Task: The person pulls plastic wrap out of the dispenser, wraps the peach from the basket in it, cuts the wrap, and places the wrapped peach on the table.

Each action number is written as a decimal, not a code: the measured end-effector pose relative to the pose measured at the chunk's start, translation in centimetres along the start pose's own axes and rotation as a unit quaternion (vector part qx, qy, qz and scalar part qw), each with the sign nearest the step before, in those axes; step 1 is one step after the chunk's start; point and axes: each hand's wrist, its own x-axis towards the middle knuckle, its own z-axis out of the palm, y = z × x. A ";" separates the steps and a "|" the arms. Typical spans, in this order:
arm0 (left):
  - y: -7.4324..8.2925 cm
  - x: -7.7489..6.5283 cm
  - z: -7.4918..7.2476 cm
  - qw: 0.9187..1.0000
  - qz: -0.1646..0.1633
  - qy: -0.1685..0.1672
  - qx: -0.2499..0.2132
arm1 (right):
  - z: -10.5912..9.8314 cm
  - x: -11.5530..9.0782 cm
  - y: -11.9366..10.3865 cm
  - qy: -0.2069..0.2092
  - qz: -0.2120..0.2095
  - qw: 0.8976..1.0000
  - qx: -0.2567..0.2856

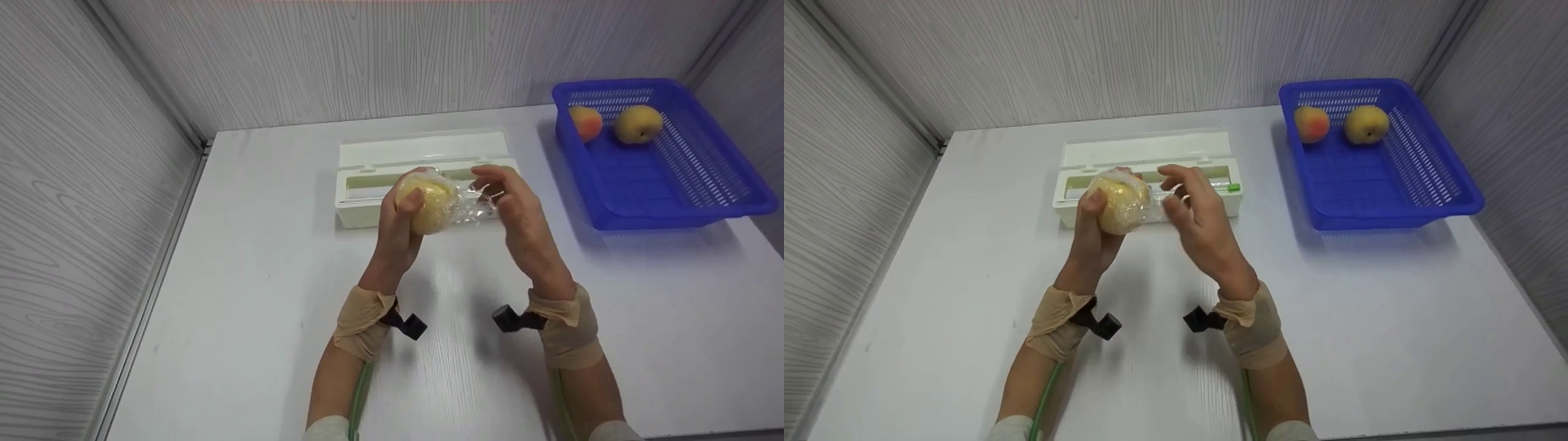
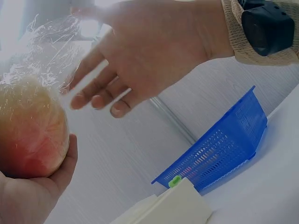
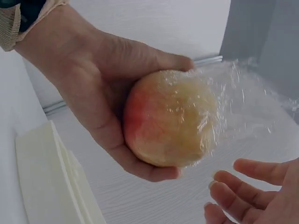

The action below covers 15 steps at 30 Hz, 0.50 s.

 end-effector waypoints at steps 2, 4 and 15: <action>-0.1 0.0 -0.1 1.000 -0.014 0.012 -0.002 | 0.7 -0.1 -0.6 0.019 -0.084 0.995 -0.058; -0.2 -0.1 -0.1 1.000 -0.028 0.011 -0.003 | 1.3 -0.2 -1.0 0.030 -0.142 0.983 -0.111; -0.6 -0.6 0.4 0.989 -0.092 -0.102 -0.062 | 2.0 0.2 -1.2 0.145 -0.214 0.957 -0.130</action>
